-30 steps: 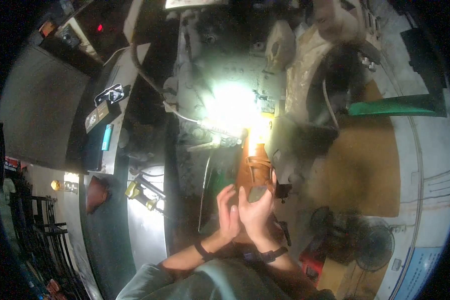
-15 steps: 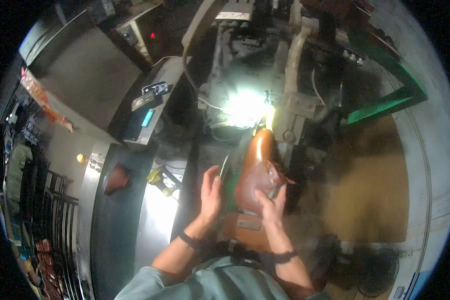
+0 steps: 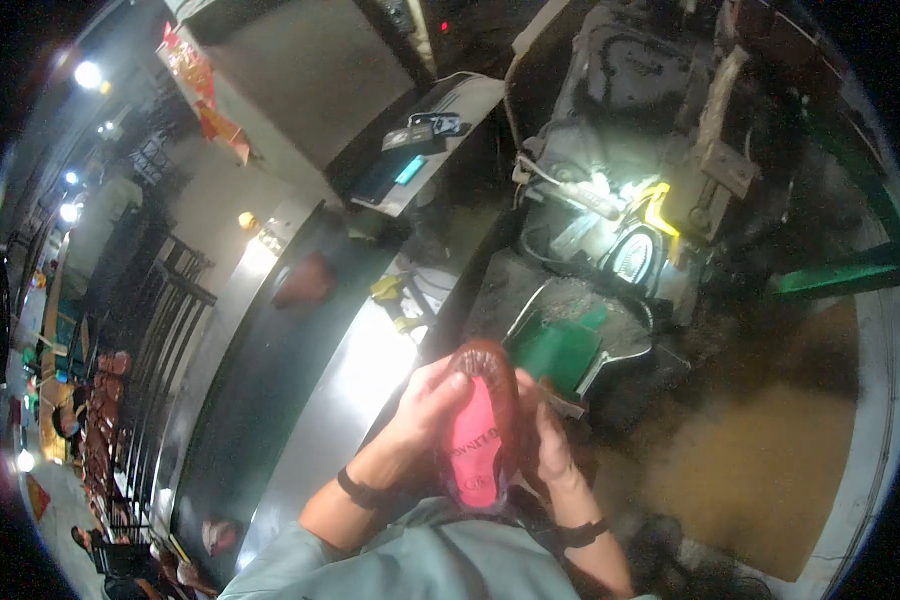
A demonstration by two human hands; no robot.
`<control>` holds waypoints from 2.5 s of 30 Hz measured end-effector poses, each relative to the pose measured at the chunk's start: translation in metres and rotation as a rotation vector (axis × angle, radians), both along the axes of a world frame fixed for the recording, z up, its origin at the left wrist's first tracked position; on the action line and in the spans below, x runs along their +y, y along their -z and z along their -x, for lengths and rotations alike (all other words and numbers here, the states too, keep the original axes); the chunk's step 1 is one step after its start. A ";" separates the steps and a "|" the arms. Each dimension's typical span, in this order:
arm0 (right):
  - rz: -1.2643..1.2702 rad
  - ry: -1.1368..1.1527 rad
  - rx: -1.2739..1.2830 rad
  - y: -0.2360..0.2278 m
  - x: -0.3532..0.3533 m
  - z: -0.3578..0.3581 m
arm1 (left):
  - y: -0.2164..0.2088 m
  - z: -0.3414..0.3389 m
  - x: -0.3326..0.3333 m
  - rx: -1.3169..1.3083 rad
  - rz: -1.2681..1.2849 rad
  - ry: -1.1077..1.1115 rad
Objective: Manufacturing and shaping leather shoes using a lasting machine and finishing by hand in a factory setting.
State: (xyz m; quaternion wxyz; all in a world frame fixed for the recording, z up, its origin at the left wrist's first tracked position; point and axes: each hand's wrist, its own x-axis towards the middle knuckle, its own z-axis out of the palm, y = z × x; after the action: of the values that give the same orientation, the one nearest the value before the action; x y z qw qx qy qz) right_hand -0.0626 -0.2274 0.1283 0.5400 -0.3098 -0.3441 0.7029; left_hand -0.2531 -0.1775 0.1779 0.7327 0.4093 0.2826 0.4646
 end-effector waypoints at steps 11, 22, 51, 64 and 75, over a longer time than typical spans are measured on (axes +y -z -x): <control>-0.431 -0.144 -0.620 -0.035 0.037 0.071 | 0.020 0.056 -0.054 0.270 -0.095 -0.303; -0.400 -0.608 -0.474 -0.025 0.077 0.164 | 0.035 0.152 -0.051 0.211 0.059 -0.460; -0.044 -0.555 -0.774 0.008 0.169 0.344 | 0.075 0.343 -0.072 0.635 0.166 -1.279; -0.326 -0.555 -0.759 -0.058 0.081 0.358 | 0.064 0.334 -0.051 0.680 -0.021 -1.253; -0.156 -0.593 -0.676 -0.024 0.091 0.372 | 0.084 0.361 -0.068 0.774 0.037 -1.196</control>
State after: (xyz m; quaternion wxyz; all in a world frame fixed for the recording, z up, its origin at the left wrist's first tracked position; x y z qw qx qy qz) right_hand -0.4349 -0.1366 0.1527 0.1945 -0.3682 -0.6270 0.6584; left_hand -0.6145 -0.2450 0.0941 0.2060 0.3071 0.7066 0.6033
